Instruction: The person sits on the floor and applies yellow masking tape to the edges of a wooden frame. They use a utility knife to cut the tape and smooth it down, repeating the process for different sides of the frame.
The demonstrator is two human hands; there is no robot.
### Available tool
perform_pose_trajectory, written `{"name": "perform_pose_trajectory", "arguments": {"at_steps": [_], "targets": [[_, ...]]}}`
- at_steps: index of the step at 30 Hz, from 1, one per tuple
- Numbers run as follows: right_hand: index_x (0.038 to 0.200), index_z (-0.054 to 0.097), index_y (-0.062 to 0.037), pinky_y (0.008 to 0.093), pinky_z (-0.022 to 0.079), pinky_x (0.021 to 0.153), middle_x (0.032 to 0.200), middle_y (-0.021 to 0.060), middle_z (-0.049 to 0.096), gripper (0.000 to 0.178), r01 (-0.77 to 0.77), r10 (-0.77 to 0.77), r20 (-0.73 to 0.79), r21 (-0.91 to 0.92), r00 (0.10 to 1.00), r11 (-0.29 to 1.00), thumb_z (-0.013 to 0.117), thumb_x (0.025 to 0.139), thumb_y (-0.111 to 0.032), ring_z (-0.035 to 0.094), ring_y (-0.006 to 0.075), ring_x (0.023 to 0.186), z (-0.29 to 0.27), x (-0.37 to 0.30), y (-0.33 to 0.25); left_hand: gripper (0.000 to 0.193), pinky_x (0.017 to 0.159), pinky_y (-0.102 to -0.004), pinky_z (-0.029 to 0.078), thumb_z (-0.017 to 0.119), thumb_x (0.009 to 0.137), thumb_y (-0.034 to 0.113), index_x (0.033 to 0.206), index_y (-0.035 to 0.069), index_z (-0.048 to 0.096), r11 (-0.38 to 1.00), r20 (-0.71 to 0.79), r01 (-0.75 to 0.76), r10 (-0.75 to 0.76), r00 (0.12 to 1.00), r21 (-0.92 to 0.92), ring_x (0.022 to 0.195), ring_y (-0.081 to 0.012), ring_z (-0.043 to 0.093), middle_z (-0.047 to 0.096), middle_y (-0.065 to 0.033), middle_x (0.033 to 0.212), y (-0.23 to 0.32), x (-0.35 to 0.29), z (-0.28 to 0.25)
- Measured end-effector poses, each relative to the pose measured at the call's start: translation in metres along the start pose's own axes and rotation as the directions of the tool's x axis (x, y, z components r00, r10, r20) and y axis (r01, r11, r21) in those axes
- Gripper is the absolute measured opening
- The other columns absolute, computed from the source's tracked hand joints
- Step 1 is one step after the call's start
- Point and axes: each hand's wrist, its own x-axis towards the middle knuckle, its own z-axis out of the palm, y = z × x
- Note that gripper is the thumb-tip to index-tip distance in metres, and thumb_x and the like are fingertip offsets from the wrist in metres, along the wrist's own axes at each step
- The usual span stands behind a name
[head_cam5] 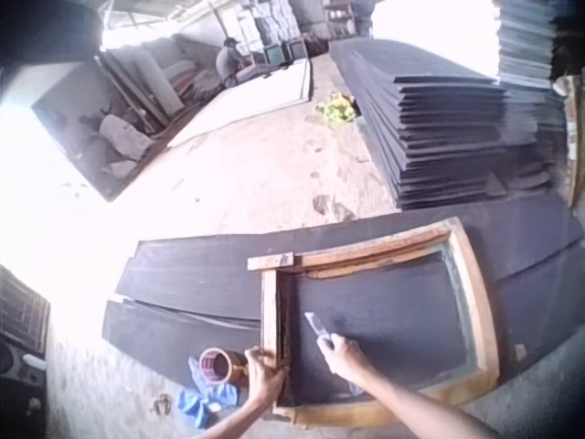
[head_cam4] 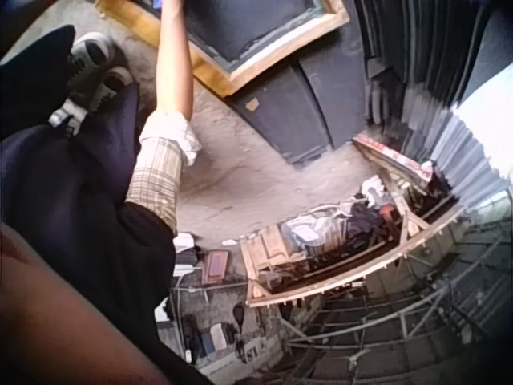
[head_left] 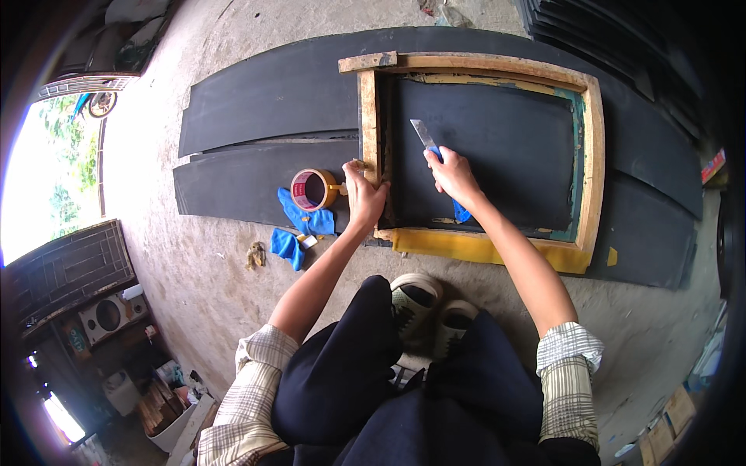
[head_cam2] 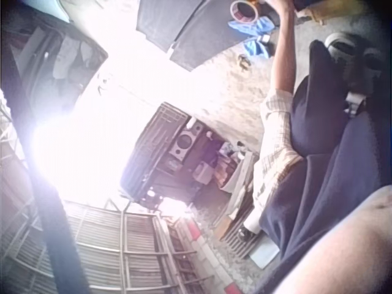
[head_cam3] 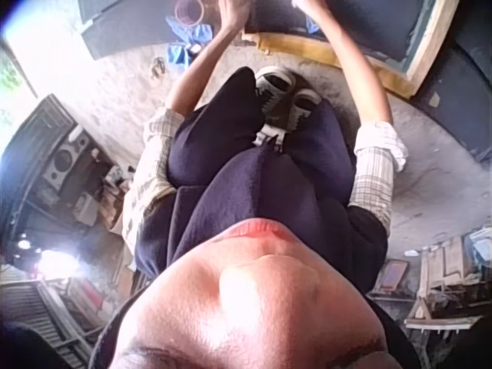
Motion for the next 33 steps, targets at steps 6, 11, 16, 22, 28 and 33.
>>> {"name": "perform_pose_trajectory", "arguments": {"at_steps": [6, 11, 16, 22, 28, 33], "targets": [[0.079, 0.052, 0.0016, 0.0341, 0.047, 0.047, 0.051, 0.0103, 0.055, 0.033, 0.018, -0.019, -0.009, -0.024, 1.000, 1.000, 0.047, 0.092, -0.029, 0.057, 0.0203, 0.043, 0.000, -0.001, -0.003, 0.070, 0.090, -0.0428, 0.034, 0.075, 0.067, 0.015, 0.115, -0.006, 0.028, 0.993, -0.076, -0.048, 0.057, 0.995, 0.107, 0.102, -0.0378, 0.042, 0.040, -0.0228, 0.107, 0.007, 0.014, 0.006], [0.080, 0.052, 0.0015, 0.0340, 0.047, 0.046, 0.051, 0.0108, 0.055, 0.033, 0.026, -0.026, -0.002, -0.010, 1.000, 1.000, 0.047, 0.092, -0.029, 0.057, 0.0204, 0.042, 0.001, 0.000, 0.000, 0.072, 0.090, -0.0420, 0.038, 0.075, 0.070, 0.017, 0.117, 0.001, 0.023, 0.996, -0.005, 0.084, -0.085, 0.996, -0.043, 0.107, -0.0364, 0.046, 0.040, -0.0245, 0.112, 0.003, 0.023, 0.006], [0.080, 0.053, 0.0011, 0.0353, 0.047, 0.047, 0.053, 0.0121, 0.056, 0.034, 0.020, -0.020, 0.007, -0.015, 1.000, 1.000, 0.048, 0.091, -0.031, 0.058, 0.0218, 0.044, 0.001, 0.001, 0.001, 0.072, 0.091, -0.0430, 0.036, 0.075, 0.067, 0.011, 0.117, 0.001, 0.025, 0.974, 0.037, 0.141, -0.136, 0.990, -0.179, 0.105, -0.0381, 0.045, 0.041, -0.0252, 0.112, 0.004, 0.027, 0.003], [0.081, 0.053, 0.0023, 0.0442, 0.048, 0.056, 0.060, 0.0221, 0.057, 0.034, 0.165, -0.166, 0.015, -0.204, 0.986, 0.965, 0.048, 0.090, -0.030, 0.059, 0.0393, 0.060, 0.005, 0.001, 0.010, 0.070, 0.095, -0.0454, 0.029, 0.077, 0.068, 0.023, 0.120, 0.004, 0.034, 0.930, -0.028, -0.220, 0.239, 0.971, 0.293, 0.109, -0.0354, 0.036, 0.035, -0.0207, 0.115, -0.005, 0.015, -0.007], [0.088, 0.051, 0.0027, 0.0479, 0.048, 0.062, 0.066, 0.0251, 0.058, 0.030, 0.128, -0.118, 0.053, -0.252, 0.992, 0.959, 0.047, 0.089, -0.027, 0.059, 0.0430, 0.068, -0.002, -0.005, 0.003, 0.057, 0.092, -0.0448, 0.035, 0.071, 0.073, 0.018, 0.122, 0.005, 0.045, 0.796, 0.216, -0.434, 0.377, 0.901, 0.422, 0.106, -0.0335, 0.040, 0.042, -0.0153, 0.114, 0.028, -0.010, -0.044], [0.100, 0.045, 0.0014, 0.0507, 0.048, 0.065, 0.072, 0.0248, 0.061, 0.027, 0.180, -0.191, -0.001, -0.326, 0.982, 0.928, 0.046, 0.090, -0.023, 0.060, 0.0428, 0.072, -0.005, 0.008, -0.004, 0.054, 0.091, -0.0442, 0.037, 0.069, 0.074, 0.018, 0.122, 0.004, 0.047, 0.731, 0.199, -0.518, 0.484, 0.852, 0.444, 0.108, -0.0325, 0.041, 0.045, -0.0137, 0.117, 0.039, 0.022, -0.029]]}}
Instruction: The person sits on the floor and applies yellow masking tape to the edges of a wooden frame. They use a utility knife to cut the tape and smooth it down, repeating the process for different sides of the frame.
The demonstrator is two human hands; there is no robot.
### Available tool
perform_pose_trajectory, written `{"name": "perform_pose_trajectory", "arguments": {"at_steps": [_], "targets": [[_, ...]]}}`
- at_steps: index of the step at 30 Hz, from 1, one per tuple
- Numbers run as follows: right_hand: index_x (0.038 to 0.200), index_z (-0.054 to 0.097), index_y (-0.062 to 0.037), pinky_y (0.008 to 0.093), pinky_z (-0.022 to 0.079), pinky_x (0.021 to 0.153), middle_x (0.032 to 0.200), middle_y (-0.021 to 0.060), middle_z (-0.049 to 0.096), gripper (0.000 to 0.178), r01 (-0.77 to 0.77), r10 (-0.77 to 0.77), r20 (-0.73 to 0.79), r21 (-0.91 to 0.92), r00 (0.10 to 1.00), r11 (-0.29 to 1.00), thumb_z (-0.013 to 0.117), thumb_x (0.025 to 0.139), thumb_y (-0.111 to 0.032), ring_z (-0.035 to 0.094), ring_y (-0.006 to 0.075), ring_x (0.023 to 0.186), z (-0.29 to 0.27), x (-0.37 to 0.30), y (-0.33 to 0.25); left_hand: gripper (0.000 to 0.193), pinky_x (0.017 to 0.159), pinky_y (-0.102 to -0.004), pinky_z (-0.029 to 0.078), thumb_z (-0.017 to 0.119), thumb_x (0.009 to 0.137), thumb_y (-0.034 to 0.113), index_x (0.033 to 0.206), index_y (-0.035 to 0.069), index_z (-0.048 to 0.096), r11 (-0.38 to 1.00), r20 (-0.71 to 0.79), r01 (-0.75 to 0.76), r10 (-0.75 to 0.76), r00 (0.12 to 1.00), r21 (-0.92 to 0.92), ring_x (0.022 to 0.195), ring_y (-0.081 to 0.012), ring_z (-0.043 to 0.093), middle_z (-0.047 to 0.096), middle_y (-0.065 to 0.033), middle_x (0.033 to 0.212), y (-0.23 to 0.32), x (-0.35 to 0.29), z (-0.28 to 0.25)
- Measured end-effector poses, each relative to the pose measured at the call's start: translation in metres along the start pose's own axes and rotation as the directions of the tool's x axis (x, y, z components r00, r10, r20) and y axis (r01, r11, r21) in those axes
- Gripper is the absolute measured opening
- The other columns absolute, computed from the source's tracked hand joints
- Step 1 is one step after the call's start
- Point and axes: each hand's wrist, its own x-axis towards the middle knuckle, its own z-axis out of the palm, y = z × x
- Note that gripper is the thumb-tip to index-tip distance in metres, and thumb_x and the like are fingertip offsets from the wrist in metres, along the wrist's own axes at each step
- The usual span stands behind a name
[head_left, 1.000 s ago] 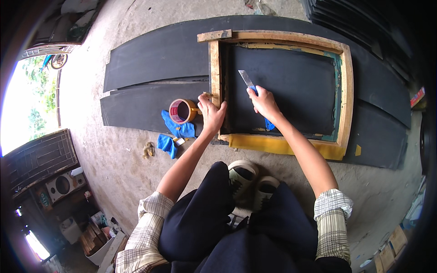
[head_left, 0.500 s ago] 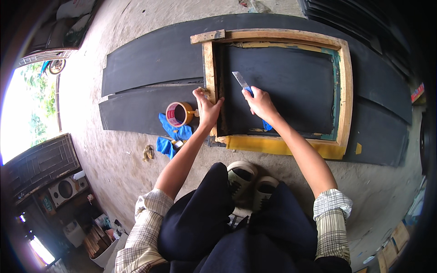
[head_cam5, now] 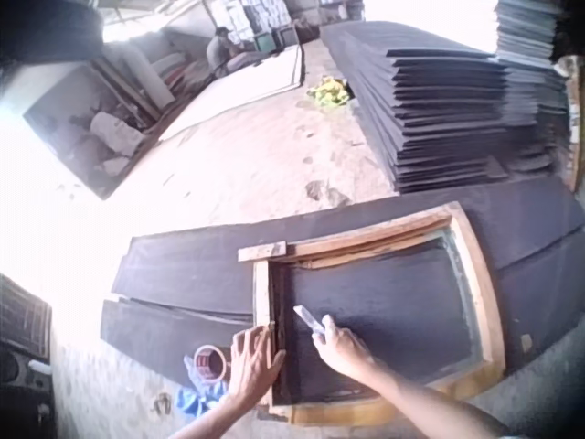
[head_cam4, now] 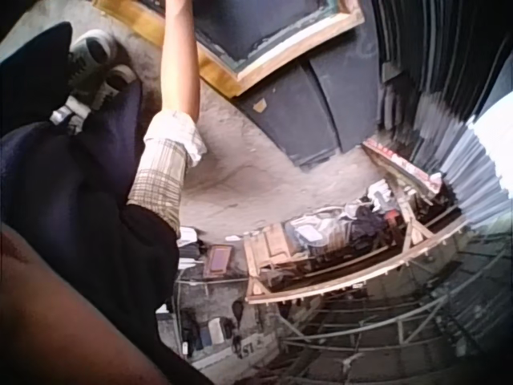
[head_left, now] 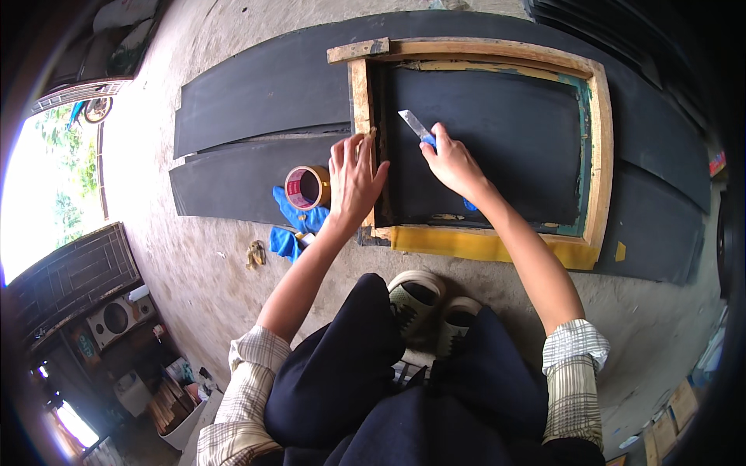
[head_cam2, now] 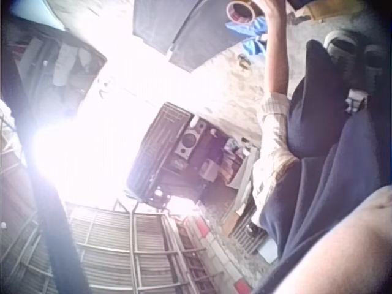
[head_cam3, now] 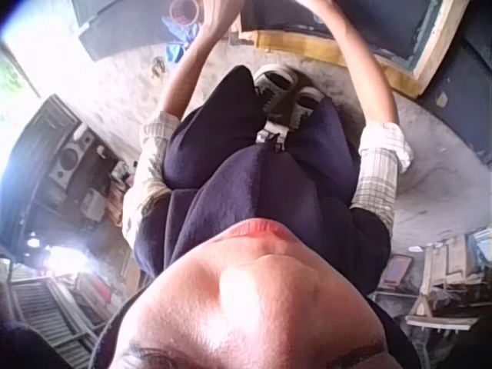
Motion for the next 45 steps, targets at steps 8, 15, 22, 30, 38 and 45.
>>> {"name": "perform_pose_trajectory", "arguments": {"at_steps": [8, 15, 22, 30, 38, 45], "targets": [[0.107, 0.047, -0.0024, 0.0457, 0.052, 0.066, 0.087, 0.0211, 0.061, 0.026, 0.146, -0.171, -0.107, -0.209, 0.979, 0.967, 0.051, 0.086, -0.018, 0.062, 0.0391, 0.077, -0.001, 0.024, 0.001, 0.035, 0.084, -0.0390, 0.034, 0.073, 0.067, 0.030, 0.092, 0.007, 0.064, 0.881, 0.033, -0.039, 0.026, 0.999, 0.472, 0.105, -0.0257, 0.039, 0.046, -0.0083, 0.109, 0.006, 0.057, 0.015], [0.093, 0.047, -0.0050, 0.0456, 0.050, 0.062, 0.082, 0.0179, 0.062, 0.017, 0.254, -0.256, -0.144, -0.029, 0.956, 0.967, 0.058, 0.081, -0.010, 0.061, 0.0373, 0.074, -0.004, 0.019, 0.005, 0.032, 0.082, -0.0385, 0.035, 0.074, 0.065, 0.030, 0.079, 0.003, 0.066, 0.882, 0.287, -0.152, 0.019, 0.958, 0.446, 0.106, -0.0265, 0.037, 0.045, -0.0090, 0.109, 0.017, 0.027, 0.005], [0.094, 0.047, -0.0066, 0.0425, 0.047, 0.062, 0.078, 0.0151, 0.061, 0.022, 0.245, -0.245, -0.002, -0.023, 0.970, 0.969, 0.063, 0.080, -0.014, 0.060, 0.0367, 0.073, -0.014, 0.007, 0.003, 0.026, 0.089, -0.0414, 0.033, 0.072, 0.067, 0.022, 0.082, 0.004, 0.060, 0.967, 0.184, -0.052, 0.005, 0.983, 0.251, 0.112, -0.0280, 0.036, 0.042, -0.0062, 0.119, 0.015, -0.008, -0.003], [0.091, 0.057, -0.0054, 0.0369, 0.053, 0.061, 0.083, 0.0107, 0.064, 0.018, 0.399, -0.413, -0.036, -0.197, 0.910, 0.896, 0.064, 0.079, -0.017, 0.064, 0.0295, 0.070, 0.002, -0.019, 0.008, 0.020, 0.096, -0.0470, 0.029, 0.070, 0.072, 0.023, 0.081, 0.010, 0.059, 0.976, 0.045, -0.009, 0.000, 0.999, 0.217, 0.118, -0.0300, 0.032, 0.041, -0.0070, 0.122, 0.013, -0.024, 0.006], [0.089, 0.061, -0.0045, 0.0334, 0.053, 0.064, 0.078, 0.0090, 0.062, 0.012, 0.479, -0.542, -0.039, -0.419, 0.840, 0.772, 0.057, 0.083, -0.015, 0.064, 0.0235, 0.064, 0.014, -0.020, 0.008, 0.013, 0.096, -0.0465, 0.028, 0.068, 0.074, 0.016, 0.083, 0.009, 0.060, 0.999, -0.045, 0.034, -0.033, 0.998, 0.020, 0.115, -0.0311, 0.034, 0.041, -0.0076, 0.119, 0.001, -0.033, 0.024], [0.087, 0.059, -0.0037, 0.0337, 0.052, 0.066, 0.080, 0.0093, 0.062, 0.013, 0.472, -0.518, 0.009, -0.424, 0.855, 0.773, 0.052, 0.086, -0.014, 0.064, 0.0228, 0.064, 0.019, -0.022, 0.008, 0.013, 0.095, -0.0461, 0.029, 0.069, 0.073, 0.015, 0.080, 0.009, 0.061, 1.000, -0.084, 0.018, -0.016, 0.996, 0.025, 0.112, -0.0328, 0.032, 0.038, -0.0078, 0.117, -0.003, -0.037, 0.032]]}}
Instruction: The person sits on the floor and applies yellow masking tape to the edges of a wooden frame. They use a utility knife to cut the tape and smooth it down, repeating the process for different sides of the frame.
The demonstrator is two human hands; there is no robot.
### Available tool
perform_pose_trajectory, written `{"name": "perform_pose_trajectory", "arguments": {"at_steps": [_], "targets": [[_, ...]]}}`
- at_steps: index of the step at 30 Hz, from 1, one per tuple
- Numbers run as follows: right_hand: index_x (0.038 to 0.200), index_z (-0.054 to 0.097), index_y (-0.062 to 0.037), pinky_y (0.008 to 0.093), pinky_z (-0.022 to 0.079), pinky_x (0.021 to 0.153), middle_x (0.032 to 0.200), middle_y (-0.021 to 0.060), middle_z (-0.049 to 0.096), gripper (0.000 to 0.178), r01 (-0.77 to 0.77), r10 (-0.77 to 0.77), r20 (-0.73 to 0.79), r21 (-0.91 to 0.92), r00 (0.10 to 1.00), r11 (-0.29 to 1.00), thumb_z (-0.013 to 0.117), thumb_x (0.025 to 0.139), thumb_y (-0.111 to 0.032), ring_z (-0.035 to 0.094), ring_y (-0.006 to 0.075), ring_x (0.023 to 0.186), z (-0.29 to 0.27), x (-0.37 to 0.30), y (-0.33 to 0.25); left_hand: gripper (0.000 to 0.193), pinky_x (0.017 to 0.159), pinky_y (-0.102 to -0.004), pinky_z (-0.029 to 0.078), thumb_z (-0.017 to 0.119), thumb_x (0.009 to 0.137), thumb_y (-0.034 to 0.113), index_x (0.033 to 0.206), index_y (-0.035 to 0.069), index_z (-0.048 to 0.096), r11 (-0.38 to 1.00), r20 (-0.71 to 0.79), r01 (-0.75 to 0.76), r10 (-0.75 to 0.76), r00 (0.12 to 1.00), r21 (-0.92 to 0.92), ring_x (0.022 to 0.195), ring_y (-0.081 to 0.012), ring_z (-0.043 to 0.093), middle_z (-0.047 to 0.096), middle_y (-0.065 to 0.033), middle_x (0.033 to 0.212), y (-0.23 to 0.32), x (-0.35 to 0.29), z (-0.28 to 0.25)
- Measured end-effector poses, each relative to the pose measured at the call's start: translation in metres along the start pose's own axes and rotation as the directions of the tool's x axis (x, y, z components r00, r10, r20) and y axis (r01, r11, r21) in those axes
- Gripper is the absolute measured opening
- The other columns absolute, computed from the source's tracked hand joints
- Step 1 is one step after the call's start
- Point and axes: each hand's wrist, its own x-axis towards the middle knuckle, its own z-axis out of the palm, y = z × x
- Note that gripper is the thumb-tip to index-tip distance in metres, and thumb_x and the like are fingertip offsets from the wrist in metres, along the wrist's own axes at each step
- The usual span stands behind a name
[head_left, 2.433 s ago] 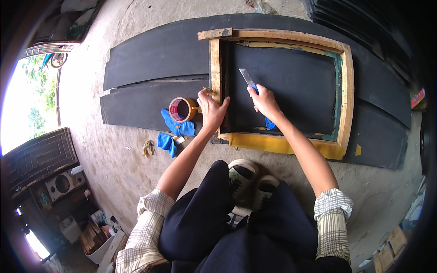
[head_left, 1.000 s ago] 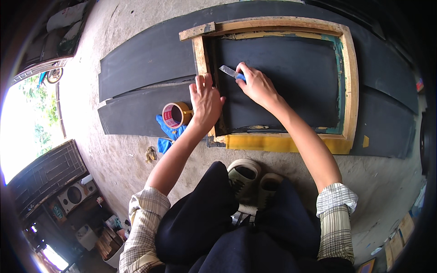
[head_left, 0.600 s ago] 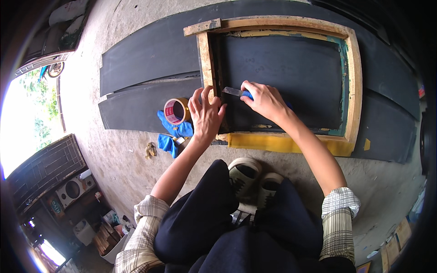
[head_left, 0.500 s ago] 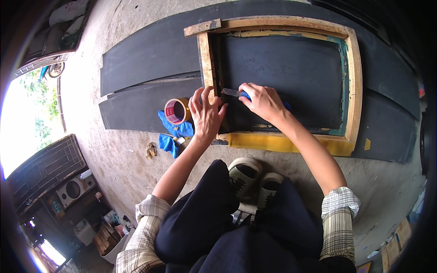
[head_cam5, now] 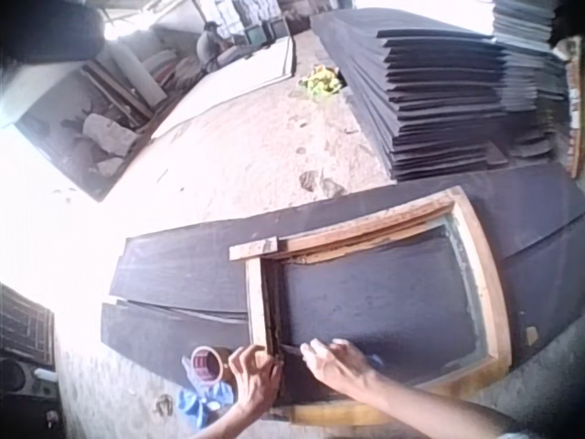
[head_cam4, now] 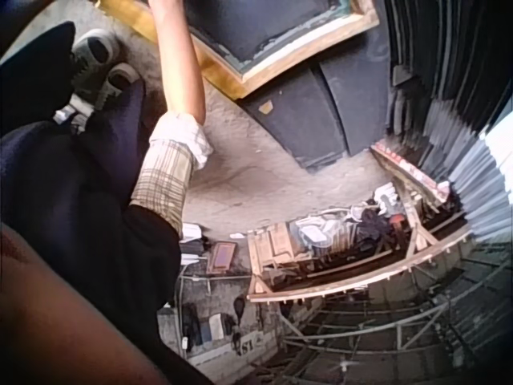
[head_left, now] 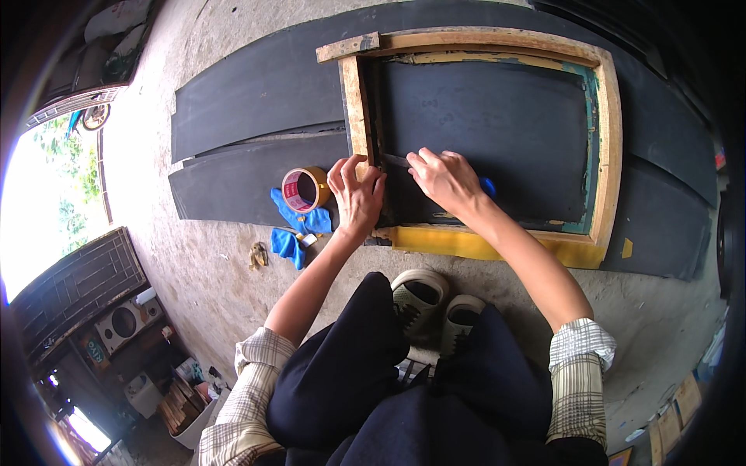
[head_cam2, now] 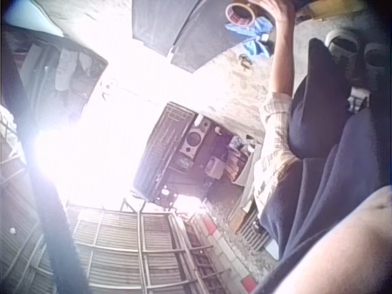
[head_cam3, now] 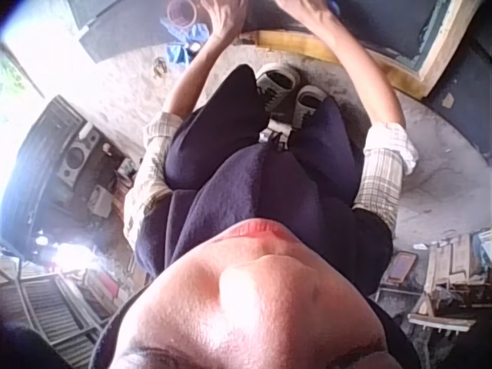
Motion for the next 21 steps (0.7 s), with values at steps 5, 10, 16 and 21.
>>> {"name": "perform_pose_trajectory", "arguments": {"at_steps": [5, 10, 16, 21], "targets": [[0.087, 0.059, -0.0034, 0.0334, 0.053, 0.065, 0.079, 0.0092, 0.062, 0.013, -0.001, 0.002, 0.028, -0.019, 1.000, 1.000, 0.052, 0.086, -0.014, 0.064, 0.0233, 0.064, 0.004, 0.003, -0.004, 0.013, 0.094, -0.0468, 0.027, 0.069, 0.073, 0.015, 0.082, 0.009, 0.060, 1.000, -0.039, -0.012, 0.011, 0.999, -0.026, 0.111, -0.0324, 0.033, 0.039, -0.0070, 0.116, -0.003, -0.002, 0.004], [0.087, 0.059, -0.0037, 0.0331, 0.052, 0.063, 0.076, 0.0084, 0.060, 0.012, -0.042, 0.041, 0.033, 0.019, 0.999, 0.999, 0.052, 0.086, -0.014, 0.064, 0.0228, 0.062, 0.001, -0.003, -0.005, 0.012, 0.094, -0.0462, 0.027, 0.070, 0.073, 0.015, 0.078, 0.010, 0.060, 1.000, -0.028, -0.001, 0.000, 1.000, -0.013, 0.111, -0.0324, 0.032, 0.037, -0.0074, 0.115, -0.004, -0.002, 0.004], [0.088, 0.058, -0.0029, 0.0343, 0.053, 0.061, 0.075, 0.0100, 0.060, 0.011, -0.030, 0.030, -0.023, 0.008, 0.999, 1.000, 0.053, 0.085, -0.013, 0.064, 0.0237, 0.061, 0.005, -0.009, -0.008, 0.012, 0.094, -0.0465, 0.026, 0.069, 0.074, 0.017, 0.077, 0.010, 0.060, 1.000, -0.007, 0.002, -0.003, 1.000, -0.027, 0.111, -0.0328, 0.031, 0.037, -0.0085, 0.115, -0.005, -0.001, 0.002], [0.094, 0.053, 0.0006, 0.0391, 0.052, 0.050, 0.072, 0.0192, 0.063, 0.017, -0.288, 0.290, 0.015, 0.179, 0.957, 0.941, 0.050, 0.089, -0.015, 0.064, 0.0293, 0.060, 0.000, -0.019, -0.011, 0.013, 0.094, -0.0464, 0.026, 0.069, 0.073, 0.017, 0.080, 0.010, 0.060, 1.000, 0.022, 0.009, -0.009, 1.000, -0.009, 0.111, -0.0324, 0.033, 0.039, -0.0084, 0.115, -0.002, 0.001, -0.002]]}}
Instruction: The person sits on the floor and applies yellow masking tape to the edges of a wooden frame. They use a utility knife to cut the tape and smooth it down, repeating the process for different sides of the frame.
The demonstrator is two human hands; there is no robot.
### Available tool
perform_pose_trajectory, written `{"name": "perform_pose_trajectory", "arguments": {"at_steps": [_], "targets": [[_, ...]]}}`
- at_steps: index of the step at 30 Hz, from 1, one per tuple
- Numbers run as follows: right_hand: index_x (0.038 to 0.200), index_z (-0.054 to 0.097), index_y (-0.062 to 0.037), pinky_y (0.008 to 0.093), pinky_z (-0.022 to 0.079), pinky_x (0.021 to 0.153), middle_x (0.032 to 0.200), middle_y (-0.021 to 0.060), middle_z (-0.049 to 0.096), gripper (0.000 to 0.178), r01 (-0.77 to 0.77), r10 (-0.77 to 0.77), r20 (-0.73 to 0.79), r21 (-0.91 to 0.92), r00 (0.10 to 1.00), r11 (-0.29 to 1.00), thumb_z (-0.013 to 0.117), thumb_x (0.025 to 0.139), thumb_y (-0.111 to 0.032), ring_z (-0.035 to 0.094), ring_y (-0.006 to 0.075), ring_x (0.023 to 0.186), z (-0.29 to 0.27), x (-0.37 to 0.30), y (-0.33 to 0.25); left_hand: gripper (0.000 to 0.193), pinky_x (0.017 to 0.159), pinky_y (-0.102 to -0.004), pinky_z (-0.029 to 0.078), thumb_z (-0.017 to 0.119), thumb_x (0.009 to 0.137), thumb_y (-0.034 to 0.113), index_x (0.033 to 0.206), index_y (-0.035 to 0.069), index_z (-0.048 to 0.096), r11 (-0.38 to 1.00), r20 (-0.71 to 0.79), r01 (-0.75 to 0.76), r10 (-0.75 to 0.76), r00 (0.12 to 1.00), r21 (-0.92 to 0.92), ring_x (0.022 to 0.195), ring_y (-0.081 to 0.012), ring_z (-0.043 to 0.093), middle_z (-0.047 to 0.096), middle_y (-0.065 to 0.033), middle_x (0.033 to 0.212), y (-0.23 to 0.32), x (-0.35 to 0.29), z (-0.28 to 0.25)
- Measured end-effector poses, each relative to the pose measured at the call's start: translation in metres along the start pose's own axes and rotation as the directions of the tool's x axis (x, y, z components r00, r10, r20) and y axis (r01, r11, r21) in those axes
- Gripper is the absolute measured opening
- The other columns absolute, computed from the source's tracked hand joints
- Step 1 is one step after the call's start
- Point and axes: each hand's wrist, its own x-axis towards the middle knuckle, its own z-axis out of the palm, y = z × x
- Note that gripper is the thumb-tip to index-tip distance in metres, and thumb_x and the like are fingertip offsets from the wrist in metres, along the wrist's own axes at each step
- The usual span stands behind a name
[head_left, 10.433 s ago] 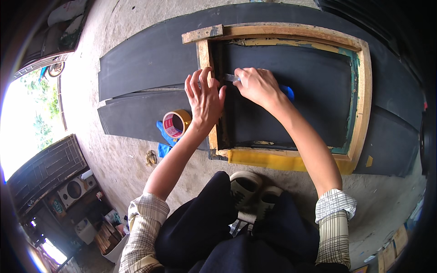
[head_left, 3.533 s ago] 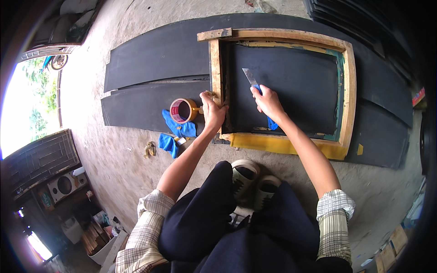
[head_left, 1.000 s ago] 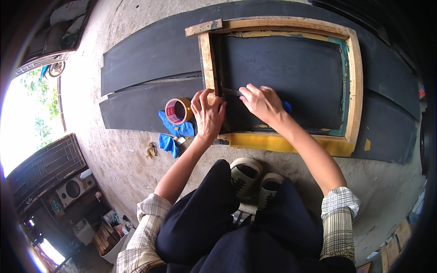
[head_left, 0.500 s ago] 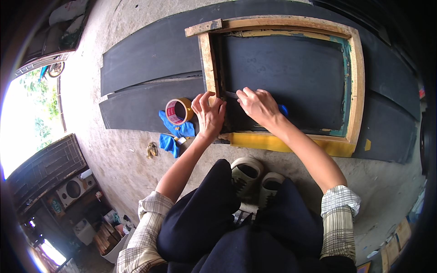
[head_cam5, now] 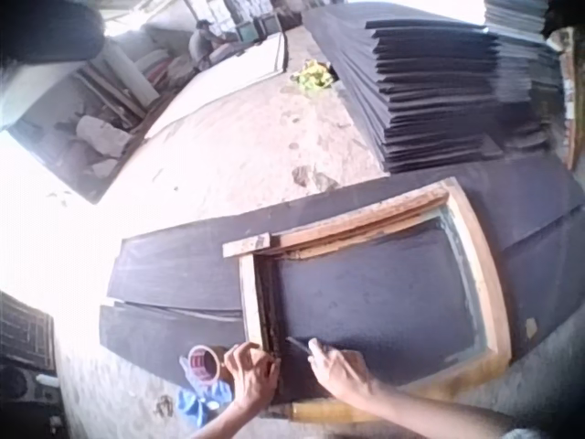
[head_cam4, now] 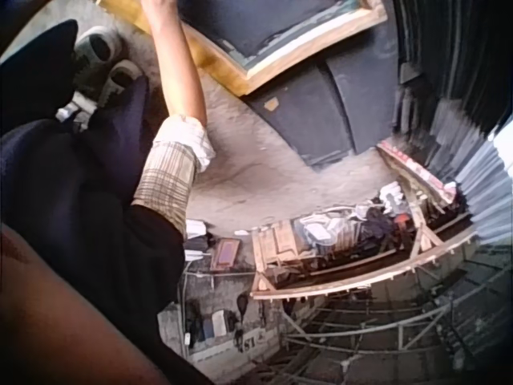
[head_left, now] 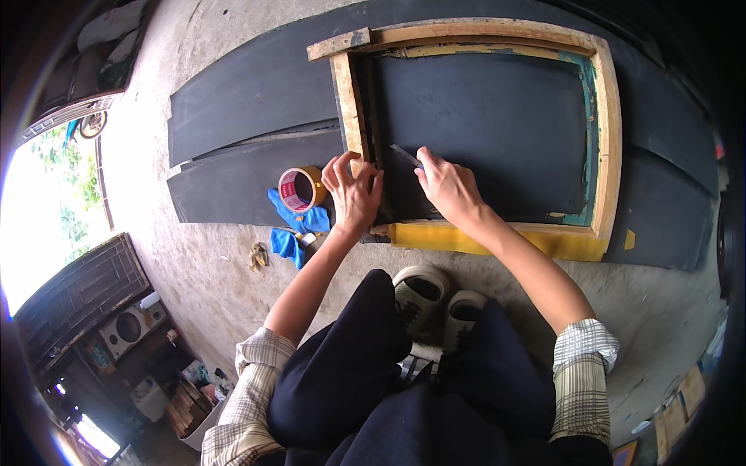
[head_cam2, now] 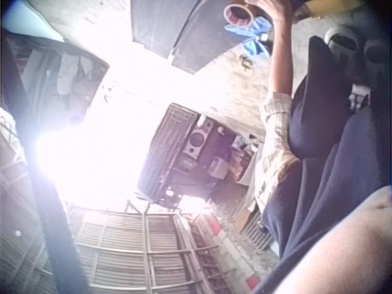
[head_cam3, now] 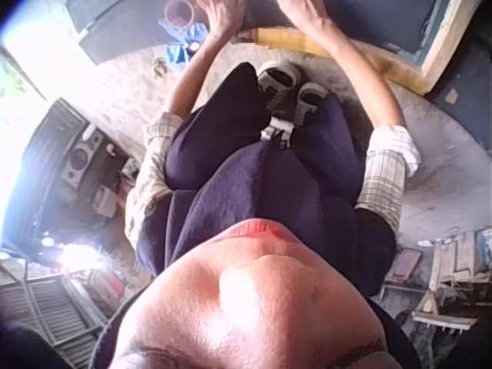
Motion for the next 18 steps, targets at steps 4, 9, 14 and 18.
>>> {"name": "perform_pose_trajectory", "arguments": {"at_steps": [4, 9, 14, 18], "targets": [[0.091, 0.054, 0.0016, 0.0436, 0.052, 0.053, 0.067, 0.0227, 0.061, 0.022, -0.099, 0.078, 0.214, 0.093, 0.974, 0.991, 0.045, 0.091, -0.018, 0.063, 0.0366, 0.065, -0.008, 0.000, -0.007, 0.014, 0.095, -0.0467, 0.026, 0.068, 0.073, 0.018, 0.081, 0.009, 0.060, 0.999, 0.050, 0.006, -0.008, 0.999, 0.044, 0.112, -0.0325, 0.033, 0.039, -0.0093, 0.115, 0.007, 0.002, -0.007], [0.082, 0.059, 0.0019, 0.0469, 0.051, 0.063, 0.073, 0.0240, 0.062, 0.033, -0.174, 0.114, 0.395, 0.120, 0.912, 0.977, 0.041, 0.093, -0.024, 0.062, 0.0402, 0.072, -0.014, 0.018, -0.006, 0.015, 0.095, -0.0468, 0.026, 0.067, 0.073, 0.017, 0.082, 0.008, 0.059, 1.000, 0.061, 0.006, -0.008, 0.998, 0.022, 0.112, -0.0332, 0.033, 0.039, -0.0105, 0.115, 0.007, 0.004, -0.006], [0.083, 0.061, 0.0039, 0.0466, 0.050, 0.068, 0.075, 0.0265, 0.061, 0.037, -0.253, 0.135, 0.512, 0.167, 0.848, 0.953, 0.040, 0.092, -0.025, 0.062, 0.0412, 0.076, -0.014, 0.030, -0.007, 0.014, 0.095, -0.0471, 0.027, 0.065, 0.073, 0.014, 0.080, 0.007, 0.056, 1.000, 0.042, -0.011, 0.012, 0.999, -0.023, 0.110, -0.0339, 0.033, 0.039, -0.0110, 0.114, 0.003, 0.004, -0.002], [0.083, 0.061, 0.0040, 0.0457, 0.050, 0.066, 0.072, 0.0262, 0.061, 0.038, -0.149, 0.063, 0.481, 0.143, 0.874, 0.979, 0.039, 0.092, -0.026, 0.063, 0.0399, 0.073, 0.004, 0.032, 0.003, 0.014, 0.095, -0.0470, 0.027, 0.065, 0.072, 0.013, 0.080, 0.007, 0.055, 0.999, 0.038, -0.020, 0.022, 0.999, -0.040, 0.110, -0.0341, 0.033, 0.039, -0.0112, 0.114, 0.005, 0.005, -0.001]]}}
